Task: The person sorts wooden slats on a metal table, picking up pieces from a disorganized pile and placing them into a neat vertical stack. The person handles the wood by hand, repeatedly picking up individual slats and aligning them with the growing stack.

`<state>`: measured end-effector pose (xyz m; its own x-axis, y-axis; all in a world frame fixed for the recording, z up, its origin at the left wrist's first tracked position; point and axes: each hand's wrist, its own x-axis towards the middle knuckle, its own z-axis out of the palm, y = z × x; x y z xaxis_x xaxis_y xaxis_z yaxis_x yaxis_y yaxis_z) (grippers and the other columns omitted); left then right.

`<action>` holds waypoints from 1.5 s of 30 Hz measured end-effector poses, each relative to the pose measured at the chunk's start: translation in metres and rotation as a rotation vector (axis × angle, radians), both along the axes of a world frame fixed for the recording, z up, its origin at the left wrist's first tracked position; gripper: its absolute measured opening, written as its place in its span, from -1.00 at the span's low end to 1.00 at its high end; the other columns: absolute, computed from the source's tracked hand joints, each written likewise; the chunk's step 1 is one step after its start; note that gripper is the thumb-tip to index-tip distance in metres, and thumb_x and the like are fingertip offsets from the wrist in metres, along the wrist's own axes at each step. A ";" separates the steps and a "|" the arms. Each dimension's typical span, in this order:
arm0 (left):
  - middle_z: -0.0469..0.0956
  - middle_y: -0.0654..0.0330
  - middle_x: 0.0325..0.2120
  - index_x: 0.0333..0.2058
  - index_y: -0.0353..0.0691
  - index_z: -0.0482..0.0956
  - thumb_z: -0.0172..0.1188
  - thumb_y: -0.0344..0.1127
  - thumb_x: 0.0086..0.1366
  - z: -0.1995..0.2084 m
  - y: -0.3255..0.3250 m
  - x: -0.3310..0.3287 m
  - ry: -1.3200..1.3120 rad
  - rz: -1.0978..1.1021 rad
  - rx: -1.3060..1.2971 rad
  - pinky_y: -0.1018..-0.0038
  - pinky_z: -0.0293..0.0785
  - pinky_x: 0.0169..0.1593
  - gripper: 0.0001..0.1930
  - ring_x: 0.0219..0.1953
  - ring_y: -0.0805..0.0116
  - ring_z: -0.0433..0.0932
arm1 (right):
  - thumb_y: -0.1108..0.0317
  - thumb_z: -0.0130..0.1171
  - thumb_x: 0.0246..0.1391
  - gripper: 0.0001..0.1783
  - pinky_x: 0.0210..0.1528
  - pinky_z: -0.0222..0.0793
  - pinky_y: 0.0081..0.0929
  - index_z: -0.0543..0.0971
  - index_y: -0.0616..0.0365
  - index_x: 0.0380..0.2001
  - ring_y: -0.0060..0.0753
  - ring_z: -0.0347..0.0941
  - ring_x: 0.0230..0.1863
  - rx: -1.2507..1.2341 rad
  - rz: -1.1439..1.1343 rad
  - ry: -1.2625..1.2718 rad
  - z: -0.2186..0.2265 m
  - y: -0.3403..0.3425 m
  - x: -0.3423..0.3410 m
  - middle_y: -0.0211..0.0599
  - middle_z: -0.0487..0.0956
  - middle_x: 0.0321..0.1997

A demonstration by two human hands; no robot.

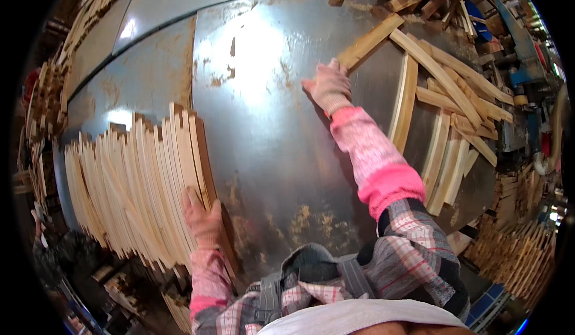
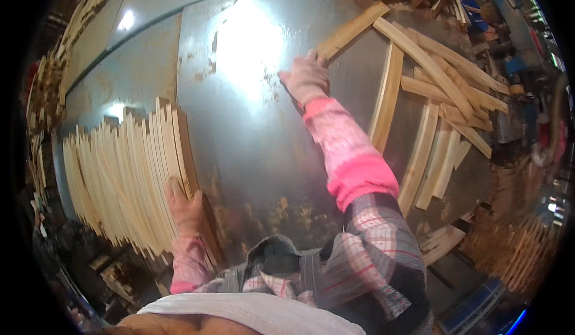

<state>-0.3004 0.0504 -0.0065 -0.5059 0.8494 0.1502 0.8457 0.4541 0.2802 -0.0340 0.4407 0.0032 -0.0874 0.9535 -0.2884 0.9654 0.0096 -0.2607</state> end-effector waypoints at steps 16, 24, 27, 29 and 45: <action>0.27 -0.16 0.39 0.38 -0.27 0.29 0.38 0.08 0.15 0.004 0.003 -0.008 0.040 -0.012 -0.188 0.12 0.17 0.45 -0.09 0.43 -0.15 0.22 | 0.41 0.41 0.01 -0.06 0.18 0.53 -0.40 0.20 0.56 0.39 -0.13 0.53 0.22 -0.281 -0.528 1.117 0.033 -0.262 0.197 0.20 0.45 0.31; 0.32 -0.14 0.36 0.33 -0.31 0.37 0.32 0.00 0.21 0.028 -0.009 0.022 0.026 -0.061 -0.254 0.12 0.13 0.47 -0.21 0.43 -0.12 0.23 | 0.42 0.29 0.15 -0.60 -0.24 0.49 -0.56 0.56 0.30 0.05 -0.52 0.52 -0.30 -0.456 -0.583 1.352 0.054 -0.299 0.200 -0.37 0.61 -0.21; 0.45 -0.14 0.26 0.27 -0.33 0.44 0.34 -0.11 0.22 0.040 -0.012 0.041 -0.148 -0.120 0.019 0.14 0.24 0.43 -0.31 0.36 -0.10 0.34 | 0.41 0.27 0.17 -0.69 -0.31 0.44 -0.57 0.57 0.25 -0.03 -0.54 0.50 -0.34 -0.622 -0.519 1.343 0.052 -0.306 0.201 -0.41 0.60 -0.27; 0.49 -0.12 0.23 0.25 -0.32 0.46 0.34 -0.16 0.22 0.054 -0.009 0.068 -0.237 -0.203 0.112 0.14 0.27 0.41 -0.35 0.33 -0.09 0.37 | 0.40 0.26 0.17 -0.69 -0.34 0.42 -0.58 0.56 0.25 -0.03 -0.57 0.50 -0.35 -0.629 -0.380 1.414 0.052 -0.318 0.191 -0.42 0.59 -0.29; 0.54 0.23 -0.47 -0.36 -0.01 0.59 0.39 -0.30 0.02 0.150 -0.023 0.001 0.196 -0.694 0.319 0.21 0.53 -0.15 -0.81 -0.29 0.13 0.59 | 0.22 0.33 -0.06 -0.36 -0.14 0.52 -0.49 0.59 0.44 0.07 -0.45 0.58 -0.24 -1.074 0.055 1.322 0.145 -0.337 0.123 -0.27 0.69 -0.15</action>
<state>-0.2998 0.0270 0.1435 0.1851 0.8624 0.4712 0.9541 -0.2726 0.1242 0.0889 0.1034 0.1477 -0.8015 0.3808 -0.4610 0.1059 -0.6684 -0.7362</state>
